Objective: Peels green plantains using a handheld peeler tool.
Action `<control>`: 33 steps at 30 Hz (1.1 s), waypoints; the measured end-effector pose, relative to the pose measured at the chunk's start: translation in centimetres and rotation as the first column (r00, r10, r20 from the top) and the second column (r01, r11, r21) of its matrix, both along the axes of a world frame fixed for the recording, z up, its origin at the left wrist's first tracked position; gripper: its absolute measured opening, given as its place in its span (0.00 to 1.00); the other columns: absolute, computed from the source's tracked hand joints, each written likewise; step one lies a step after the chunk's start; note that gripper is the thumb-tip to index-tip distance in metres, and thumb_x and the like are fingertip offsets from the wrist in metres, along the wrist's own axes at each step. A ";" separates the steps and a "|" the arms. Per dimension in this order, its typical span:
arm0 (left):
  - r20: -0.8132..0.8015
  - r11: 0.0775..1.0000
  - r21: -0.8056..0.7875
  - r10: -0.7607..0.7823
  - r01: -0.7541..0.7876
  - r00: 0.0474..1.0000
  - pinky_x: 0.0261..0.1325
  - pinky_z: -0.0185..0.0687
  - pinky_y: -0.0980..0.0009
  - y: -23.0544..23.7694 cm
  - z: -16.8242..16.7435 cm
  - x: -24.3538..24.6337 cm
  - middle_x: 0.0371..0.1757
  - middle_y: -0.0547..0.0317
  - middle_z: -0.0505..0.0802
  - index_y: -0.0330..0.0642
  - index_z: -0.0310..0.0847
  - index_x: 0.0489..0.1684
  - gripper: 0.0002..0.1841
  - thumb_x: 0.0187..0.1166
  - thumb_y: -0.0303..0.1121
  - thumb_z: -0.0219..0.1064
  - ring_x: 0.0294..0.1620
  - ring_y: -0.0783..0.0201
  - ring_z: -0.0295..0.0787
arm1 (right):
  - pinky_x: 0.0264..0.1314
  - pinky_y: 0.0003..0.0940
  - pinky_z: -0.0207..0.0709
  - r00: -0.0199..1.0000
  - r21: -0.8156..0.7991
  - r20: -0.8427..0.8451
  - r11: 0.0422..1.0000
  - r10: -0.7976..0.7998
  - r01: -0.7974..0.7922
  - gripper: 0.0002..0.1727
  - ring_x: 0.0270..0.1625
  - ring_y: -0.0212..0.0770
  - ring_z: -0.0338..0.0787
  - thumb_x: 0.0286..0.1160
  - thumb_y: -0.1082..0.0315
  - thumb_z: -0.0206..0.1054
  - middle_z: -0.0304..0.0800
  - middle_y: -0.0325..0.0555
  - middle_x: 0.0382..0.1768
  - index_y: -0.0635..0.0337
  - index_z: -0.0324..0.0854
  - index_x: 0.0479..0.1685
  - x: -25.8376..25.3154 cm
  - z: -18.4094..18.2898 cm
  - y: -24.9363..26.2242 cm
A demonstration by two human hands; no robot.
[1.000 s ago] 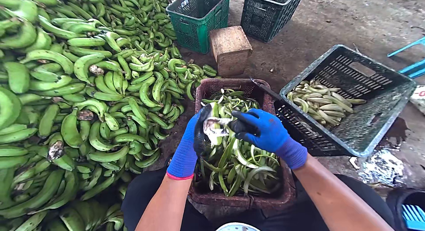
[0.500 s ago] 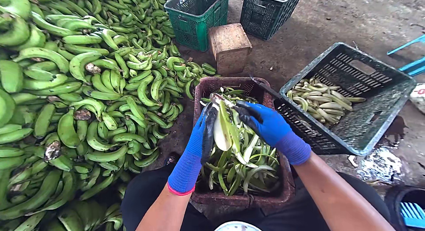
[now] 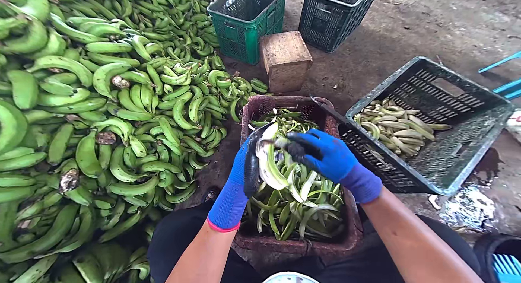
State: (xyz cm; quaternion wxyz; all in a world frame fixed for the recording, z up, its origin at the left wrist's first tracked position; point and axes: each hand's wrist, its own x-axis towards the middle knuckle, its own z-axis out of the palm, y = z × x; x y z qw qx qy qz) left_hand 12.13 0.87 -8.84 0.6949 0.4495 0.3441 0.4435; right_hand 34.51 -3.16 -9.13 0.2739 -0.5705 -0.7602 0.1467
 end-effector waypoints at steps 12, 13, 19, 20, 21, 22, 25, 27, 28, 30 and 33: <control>-0.458 0.936 0.255 0.336 -0.241 0.823 0.77 0.72 0.58 5.4 -2.4 -1.3 0.78 0.46 0.79 0.43 0.65 0.86 0.24 0.94 0.38 0.42 0.76 0.59 0.78 | 0.68 0.70 0.73 0.866 -0.505 0.371 0.709 -0.336 0.492 0.27 0.70 0.65 0.84 0.88 0.47 0.57 0.86 0.62 0.66 0.52 0.77 0.77 2.9 1.8 1.0; -0.461 0.929 0.241 0.366 -0.282 0.809 0.76 0.73 0.57 6.4 -3.1 -0.7 0.77 0.44 0.80 0.42 0.67 0.84 0.24 0.95 0.38 0.42 0.74 0.57 0.79 | 0.67 0.70 0.73 0.852 -0.565 0.438 0.649 -0.287 0.509 0.28 0.70 0.64 0.84 0.87 0.45 0.56 0.87 0.61 0.65 0.53 0.79 0.74 3.2 1.6 1.0; -0.038 0.990 -0.011 -0.142 0.142 0.989 0.52 0.89 0.59 7.3 4.8 10.8 0.65 0.51 0.85 0.50 0.61 0.84 0.24 0.92 0.45 0.49 0.52 0.57 0.90 | 0.70 0.67 0.72 0.914 -0.628 0.355 0.675 -0.195 0.388 0.30 0.73 0.61 0.83 0.88 0.42 0.53 0.84 0.59 0.69 0.50 0.77 0.78 3.0 1.1 0.6; 0.017 0.971 0.058 -0.232 0.230 0.973 0.51 0.89 0.61 7.0 6.7 12.1 0.67 0.53 0.83 0.50 0.57 0.85 0.25 0.91 0.43 0.49 0.51 0.58 0.90 | 0.70 0.66 0.72 0.915 -0.607 0.346 0.693 -0.210 0.388 0.32 0.73 0.61 0.83 0.86 0.41 0.56 0.82 0.59 0.72 0.49 0.74 0.82 3.2 1.3 0.5; -0.008 0.954 0.142 -0.264 0.262 0.964 0.52 0.88 0.62 6.4 8.2 12.3 0.70 0.55 0.83 0.53 0.56 0.87 0.26 0.91 0.43 0.50 0.53 0.60 0.90 | 0.70 0.65 0.74 0.908 -0.567 0.345 0.717 -0.239 0.405 0.35 0.72 0.60 0.83 0.82 0.39 0.61 0.81 0.57 0.73 0.46 0.72 0.84 3.5 1.4 0.5; -0.110 0.937 0.235 -0.240 0.259 0.965 0.56 0.86 0.64 5.5 9.4 11.5 0.76 0.60 0.82 0.58 0.56 0.89 0.26 0.92 0.44 0.51 0.58 0.64 0.88 | 0.70 0.64 0.75 0.898 -0.518 0.345 0.742 -0.274 0.425 0.38 0.73 0.60 0.82 0.77 0.38 0.66 0.80 0.57 0.74 0.43 0.70 0.86 3.7 1.7 0.5; -0.524 0.845 0.477 0.054 0.241 0.850 0.80 0.70 0.51 4.7 9.1 7.8 0.88 0.52 0.69 0.53 0.45 0.95 0.36 0.90 0.44 0.57 0.83 0.53 0.71 | 0.70 0.65 0.74 0.878 -0.318 0.309 0.830 -0.366 0.458 0.38 0.73 0.64 0.81 0.73 0.48 0.75 0.79 0.60 0.74 0.43 0.71 0.85 3.9 2.5 0.1; -0.689 0.905 0.370 0.118 0.208 0.715 0.80 0.68 0.41 3.7 6.1 6.0 0.83 0.37 0.74 0.41 0.48 0.93 0.39 0.86 0.47 0.62 0.80 0.41 0.73 | 0.70 0.69 0.72 0.875 -0.171 0.272 0.875 -0.400 0.453 0.37 0.73 0.68 0.80 0.70 0.53 0.78 0.81 0.63 0.73 0.47 0.75 0.82 3.6 2.2 -0.2; -0.747 0.950 0.241 0.050 0.199 0.663 0.77 0.70 0.41 2.8 4.6 5.5 0.78 0.34 0.78 0.38 0.54 0.90 0.37 0.86 0.47 0.63 0.76 0.40 0.77 | 0.69 0.70 0.72 0.874 -0.114 0.276 0.889 -0.400 0.443 0.36 0.72 0.70 0.80 0.69 0.53 0.78 0.82 0.65 0.71 0.48 0.77 0.81 3.2 2.1 -0.3; -0.765 0.976 0.018 -0.125 0.215 0.631 0.68 0.77 0.48 1.0 2.5 5.6 0.64 0.35 0.86 0.35 0.69 0.79 0.29 0.88 0.48 0.61 0.62 0.46 0.85 | 0.67 0.73 0.72 0.879 -0.014 0.298 0.919 -0.373 0.395 0.35 0.71 0.73 0.81 0.67 0.55 0.80 0.83 0.68 0.69 0.48 0.79 0.78 2.3 1.6 -0.4; -0.698 0.956 0.000 -0.209 0.292 0.685 0.75 0.71 0.52 -0.5 1.0 5.5 0.68 0.34 0.85 0.30 0.76 0.73 0.23 0.92 0.41 0.54 0.70 0.47 0.82 | 0.67 0.78 0.69 0.878 0.127 0.326 0.936 -0.351 0.327 0.33 0.69 0.78 0.81 0.66 0.56 0.78 0.83 0.71 0.68 0.46 0.82 0.76 2.1 0.9 -1.3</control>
